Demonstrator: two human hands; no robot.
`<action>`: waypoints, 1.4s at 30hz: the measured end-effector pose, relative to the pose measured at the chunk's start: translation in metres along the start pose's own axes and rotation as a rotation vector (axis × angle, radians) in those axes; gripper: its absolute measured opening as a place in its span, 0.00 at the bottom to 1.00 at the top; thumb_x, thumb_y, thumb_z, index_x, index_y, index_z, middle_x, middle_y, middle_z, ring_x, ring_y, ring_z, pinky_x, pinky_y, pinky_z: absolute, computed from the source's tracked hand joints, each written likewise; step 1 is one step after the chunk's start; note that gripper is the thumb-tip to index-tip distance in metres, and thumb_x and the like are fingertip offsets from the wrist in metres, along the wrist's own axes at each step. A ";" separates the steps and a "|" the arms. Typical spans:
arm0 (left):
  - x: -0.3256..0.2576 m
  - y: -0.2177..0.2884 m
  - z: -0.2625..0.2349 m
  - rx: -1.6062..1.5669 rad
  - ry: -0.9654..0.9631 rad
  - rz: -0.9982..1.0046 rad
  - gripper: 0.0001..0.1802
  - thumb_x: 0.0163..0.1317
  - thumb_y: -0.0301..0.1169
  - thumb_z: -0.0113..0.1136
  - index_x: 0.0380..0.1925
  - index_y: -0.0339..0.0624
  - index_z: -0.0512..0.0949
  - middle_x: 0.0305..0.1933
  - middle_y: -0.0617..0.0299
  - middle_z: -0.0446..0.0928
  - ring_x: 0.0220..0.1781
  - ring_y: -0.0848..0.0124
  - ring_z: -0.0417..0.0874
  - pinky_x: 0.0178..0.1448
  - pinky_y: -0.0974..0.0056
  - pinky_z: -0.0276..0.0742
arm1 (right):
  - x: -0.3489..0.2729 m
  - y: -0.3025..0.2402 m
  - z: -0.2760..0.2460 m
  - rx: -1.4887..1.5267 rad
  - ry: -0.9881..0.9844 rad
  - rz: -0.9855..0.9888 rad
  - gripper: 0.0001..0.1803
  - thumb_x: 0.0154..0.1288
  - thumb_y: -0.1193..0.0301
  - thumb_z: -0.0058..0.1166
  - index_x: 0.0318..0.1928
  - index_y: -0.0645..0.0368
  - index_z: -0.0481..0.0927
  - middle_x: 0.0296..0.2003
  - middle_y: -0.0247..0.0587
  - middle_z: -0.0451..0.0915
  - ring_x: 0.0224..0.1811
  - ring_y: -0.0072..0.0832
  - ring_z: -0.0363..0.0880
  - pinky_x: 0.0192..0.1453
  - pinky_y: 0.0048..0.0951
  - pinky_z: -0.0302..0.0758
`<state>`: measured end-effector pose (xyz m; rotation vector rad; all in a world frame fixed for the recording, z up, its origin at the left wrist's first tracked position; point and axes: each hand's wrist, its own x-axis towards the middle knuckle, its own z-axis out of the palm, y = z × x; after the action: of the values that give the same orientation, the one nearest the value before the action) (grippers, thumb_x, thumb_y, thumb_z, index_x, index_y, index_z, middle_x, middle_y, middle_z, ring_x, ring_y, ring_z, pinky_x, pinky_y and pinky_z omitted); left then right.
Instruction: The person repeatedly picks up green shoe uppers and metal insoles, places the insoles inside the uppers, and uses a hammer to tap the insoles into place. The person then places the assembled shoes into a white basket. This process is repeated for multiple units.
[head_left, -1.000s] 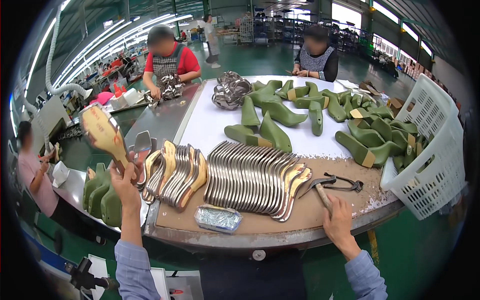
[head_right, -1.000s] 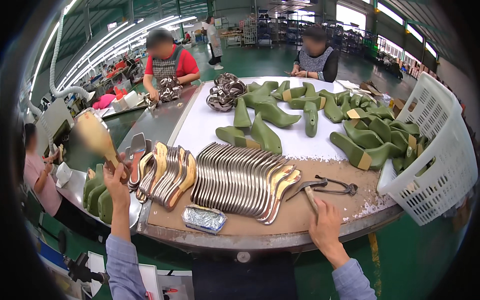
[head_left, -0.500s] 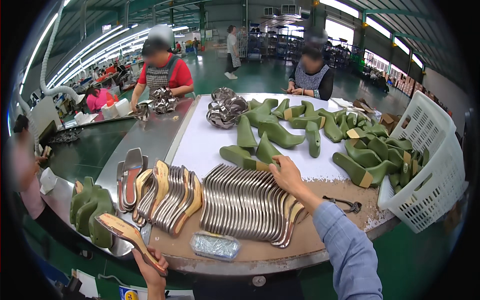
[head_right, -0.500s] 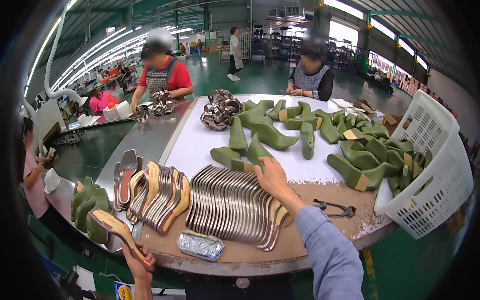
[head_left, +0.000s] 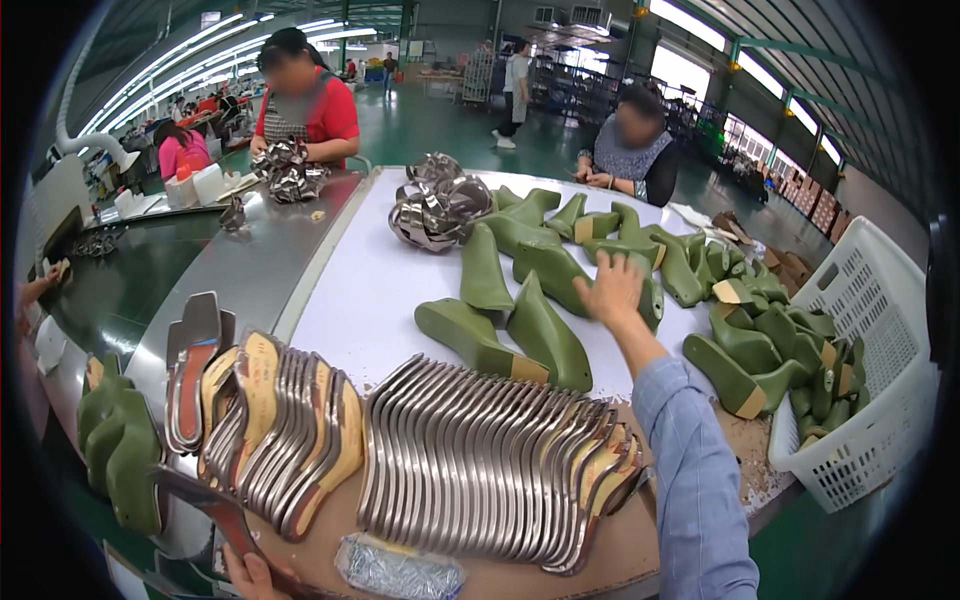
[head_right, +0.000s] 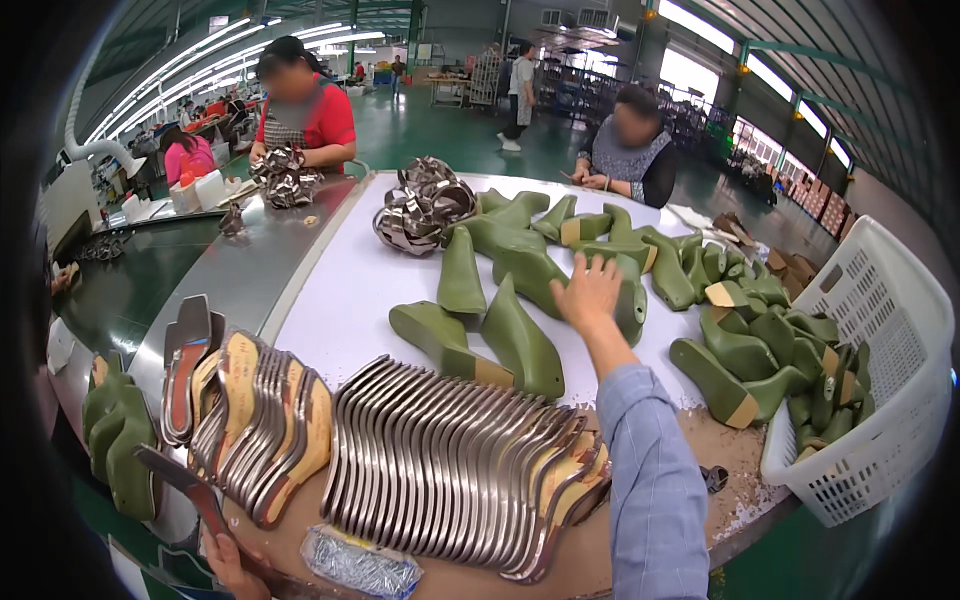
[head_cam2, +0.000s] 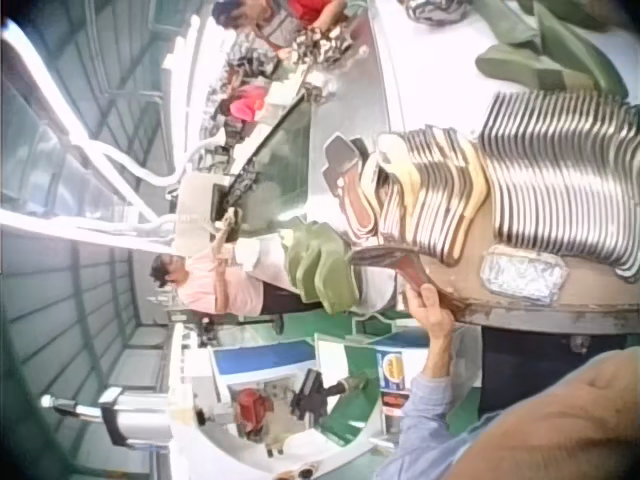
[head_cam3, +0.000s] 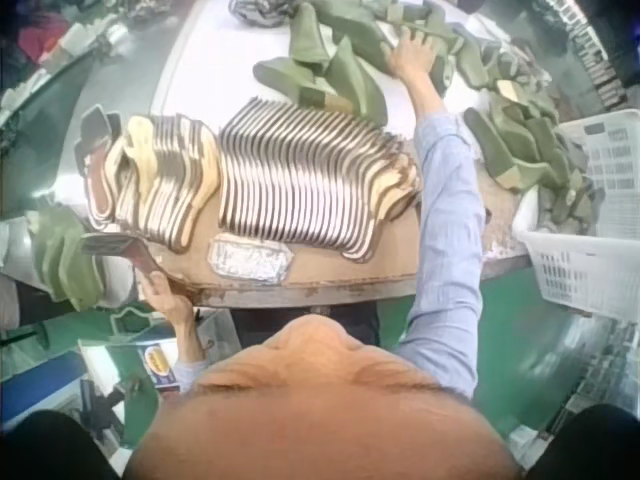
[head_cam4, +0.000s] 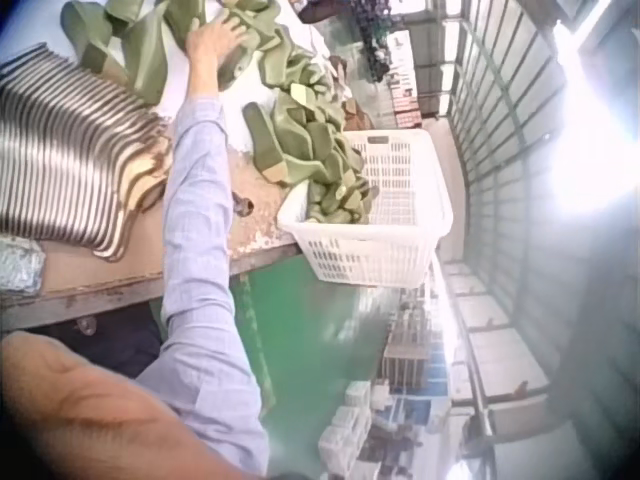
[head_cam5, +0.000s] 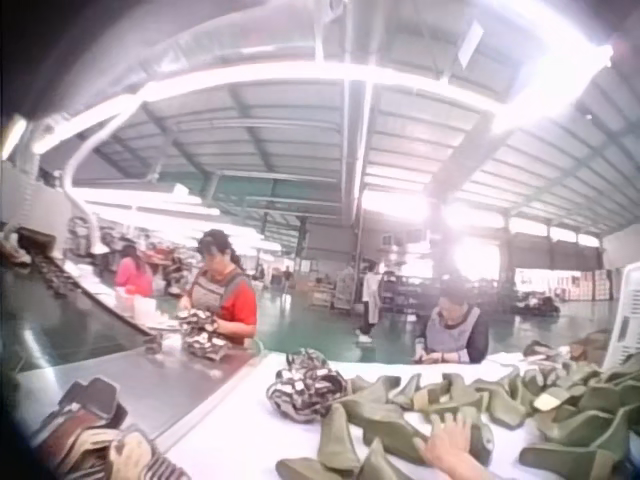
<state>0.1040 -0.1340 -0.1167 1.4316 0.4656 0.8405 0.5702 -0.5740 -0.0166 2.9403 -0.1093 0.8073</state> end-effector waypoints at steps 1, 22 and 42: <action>-0.002 0.010 -0.012 0.081 -0.093 -0.077 0.49 0.71 0.49 0.59 0.78 0.37 0.44 0.26 0.55 0.76 0.21 0.67 0.75 0.24 0.66 0.71 | 0.008 -0.001 -0.006 -0.089 0.007 0.015 0.40 0.63 0.42 0.59 0.70 0.49 0.69 0.65 0.52 0.71 0.71 0.55 0.62 0.74 0.63 0.55; -0.001 0.032 0.023 0.312 -0.137 0.085 0.26 0.75 0.41 0.53 0.62 0.29 0.71 0.25 0.58 0.75 0.24 0.69 0.74 0.28 0.64 0.71 | -0.127 0.303 -0.054 -0.109 -0.236 0.334 0.35 0.72 0.42 0.43 0.49 0.63 0.84 0.42 0.58 0.86 0.47 0.54 0.84 0.56 0.48 0.78; 0.017 -0.021 -0.002 0.153 -0.033 0.035 0.29 0.75 0.45 0.54 0.63 0.32 0.67 0.25 0.67 0.71 0.20 0.79 0.70 0.24 0.73 0.64 | -0.107 0.377 -0.078 0.108 -0.504 0.507 0.50 0.50 0.41 0.67 0.65 0.67 0.72 0.62 0.59 0.76 0.65 0.47 0.76 0.68 0.41 0.72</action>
<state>0.1184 -0.1189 -0.1334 1.5966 0.4892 0.8219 0.4043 -0.9350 0.0214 3.1838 -0.8942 0.0760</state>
